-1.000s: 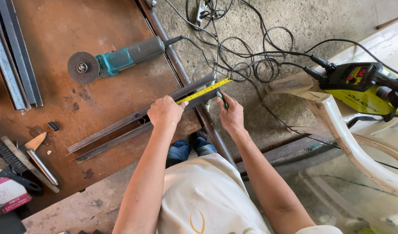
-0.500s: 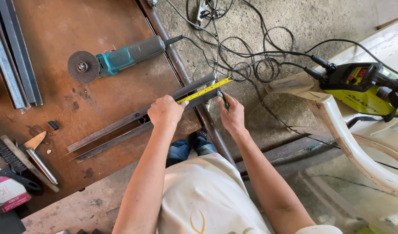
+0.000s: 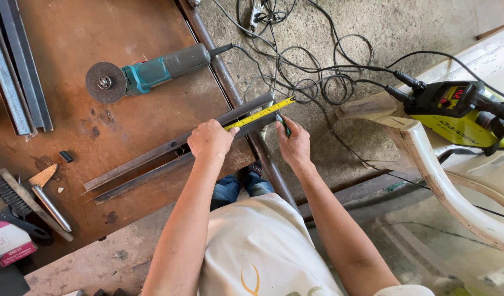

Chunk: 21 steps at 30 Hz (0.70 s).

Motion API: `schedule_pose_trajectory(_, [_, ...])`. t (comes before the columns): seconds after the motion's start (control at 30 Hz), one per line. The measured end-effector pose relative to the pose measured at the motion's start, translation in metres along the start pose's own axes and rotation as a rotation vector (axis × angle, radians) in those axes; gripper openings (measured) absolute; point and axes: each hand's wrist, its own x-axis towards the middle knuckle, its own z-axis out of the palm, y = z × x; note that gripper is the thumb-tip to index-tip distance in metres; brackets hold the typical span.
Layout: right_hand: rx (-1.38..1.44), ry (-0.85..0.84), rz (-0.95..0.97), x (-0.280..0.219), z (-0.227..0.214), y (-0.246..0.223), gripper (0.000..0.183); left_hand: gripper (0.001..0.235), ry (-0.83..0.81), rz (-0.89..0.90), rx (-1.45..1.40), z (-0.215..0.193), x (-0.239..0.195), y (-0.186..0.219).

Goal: Measuring and cutting metal bars using a tape measure and an angle grinder.

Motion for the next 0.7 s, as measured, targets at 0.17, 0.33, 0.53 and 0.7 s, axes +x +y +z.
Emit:
schedule_pose_trajectory(0.17, [0.011,0.000,-0.003,0.001,-0.001,-0.002,0.036,0.061,0.006,-0.003,-0.009,0.001,0.001,0.000])
schedule_pose_trajectory(0.33, [-0.002,-0.024,0.014,0.001,-0.002,0.005,0.037,0.063,0.003,0.000,-0.013,0.000,0.000,-0.001])
schedule_pose_trajectory(0.53, [0.146,-0.109,0.151,-0.009,-0.014,0.011,0.039,0.056,0.017,0.007,-0.103,0.004,-0.012,-0.017])
schedule_pose_trajectory(0.7, [0.125,0.002,-0.005,-0.012,-0.026,0.045,0.038,0.045,0.313,0.370,-0.584,0.030,-0.024,-0.076])
